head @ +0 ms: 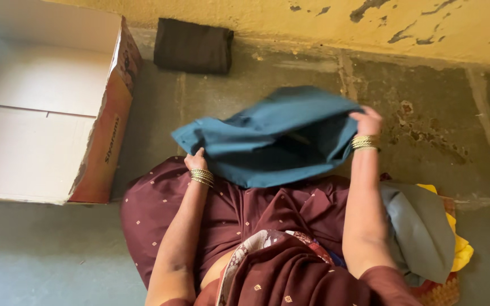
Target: The person folds a dark garment and a teal garment on the floor, smoothing and aligning edges by hand. The folded items are placed aside next to a cardboard box.
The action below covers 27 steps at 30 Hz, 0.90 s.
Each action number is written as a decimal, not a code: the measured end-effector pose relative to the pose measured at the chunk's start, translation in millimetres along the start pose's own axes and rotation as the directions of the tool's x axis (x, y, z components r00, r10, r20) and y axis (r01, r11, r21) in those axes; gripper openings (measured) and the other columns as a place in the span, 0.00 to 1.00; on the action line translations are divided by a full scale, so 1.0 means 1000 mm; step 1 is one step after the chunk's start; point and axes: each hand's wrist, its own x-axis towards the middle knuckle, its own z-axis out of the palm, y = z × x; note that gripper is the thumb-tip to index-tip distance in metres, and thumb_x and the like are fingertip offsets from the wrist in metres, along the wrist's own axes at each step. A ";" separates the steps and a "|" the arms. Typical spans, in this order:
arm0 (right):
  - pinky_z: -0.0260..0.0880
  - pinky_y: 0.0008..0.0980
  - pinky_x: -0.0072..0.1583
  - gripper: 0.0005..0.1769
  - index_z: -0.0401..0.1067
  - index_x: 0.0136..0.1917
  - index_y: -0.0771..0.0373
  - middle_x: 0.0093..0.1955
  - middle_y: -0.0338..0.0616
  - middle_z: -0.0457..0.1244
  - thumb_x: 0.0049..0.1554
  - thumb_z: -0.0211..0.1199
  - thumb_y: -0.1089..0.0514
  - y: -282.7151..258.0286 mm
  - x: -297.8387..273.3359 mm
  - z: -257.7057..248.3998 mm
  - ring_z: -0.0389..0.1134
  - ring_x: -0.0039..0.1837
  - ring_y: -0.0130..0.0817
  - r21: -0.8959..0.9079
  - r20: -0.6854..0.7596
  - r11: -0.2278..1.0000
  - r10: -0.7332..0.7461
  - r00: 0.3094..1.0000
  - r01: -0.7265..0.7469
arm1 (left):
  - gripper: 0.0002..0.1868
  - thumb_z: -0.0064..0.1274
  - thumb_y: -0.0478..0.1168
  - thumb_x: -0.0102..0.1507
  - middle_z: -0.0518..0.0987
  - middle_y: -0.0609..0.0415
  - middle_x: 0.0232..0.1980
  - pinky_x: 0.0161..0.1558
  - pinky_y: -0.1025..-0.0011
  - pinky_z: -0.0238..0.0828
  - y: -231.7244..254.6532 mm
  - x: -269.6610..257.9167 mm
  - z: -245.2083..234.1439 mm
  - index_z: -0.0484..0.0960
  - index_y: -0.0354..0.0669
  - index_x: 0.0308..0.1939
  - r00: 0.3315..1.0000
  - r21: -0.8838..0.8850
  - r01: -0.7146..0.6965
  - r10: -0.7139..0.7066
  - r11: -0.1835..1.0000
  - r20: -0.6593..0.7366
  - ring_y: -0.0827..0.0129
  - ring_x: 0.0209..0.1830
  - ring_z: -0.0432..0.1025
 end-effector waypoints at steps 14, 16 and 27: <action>0.53 0.62 0.64 0.22 0.77 0.49 0.53 0.66 0.49 0.60 0.41 0.78 0.58 0.062 -0.093 0.002 0.55 0.73 0.54 -0.936 -0.002 0.338 -0.277 0.961 0.096 | 0.15 0.65 0.32 0.56 0.85 0.46 0.38 0.39 0.66 0.75 -0.001 0.002 0.000 0.85 0.28 0.46 0.943 0.137 0.102 -0.139 0.985 0.302 0.66 0.33 0.77; 0.56 0.56 0.66 0.21 0.76 0.50 0.55 0.65 0.48 0.62 0.42 0.77 0.59 0.059 -0.090 -0.002 0.59 0.71 0.51 -0.902 -0.023 0.414 -0.328 0.944 0.121 | 0.15 0.64 0.31 0.57 0.85 0.47 0.39 0.38 0.66 0.76 0.001 0.000 0.001 0.84 0.27 0.46 0.927 0.011 0.172 -0.165 0.985 0.338 0.65 0.32 0.76; 0.73 0.40 0.51 0.36 0.68 0.65 0.60 0.38 0.49 0.70 0.45 0.77 0.59 0.065 -0.087 -0.013 0.73 0.42 0.46 -0.737 0.107 0.652 -0.148 0.983 0.178 | 0.18 0.53 0.24 0.58 0.84 0.51 0.46 0.48 0.67 0.74 -0.001 0.001 -0.001 0.82 0.32 0.52 0.870 -0.275 0.377 -0.235 0.885 0.434 0.64 0.42 0.76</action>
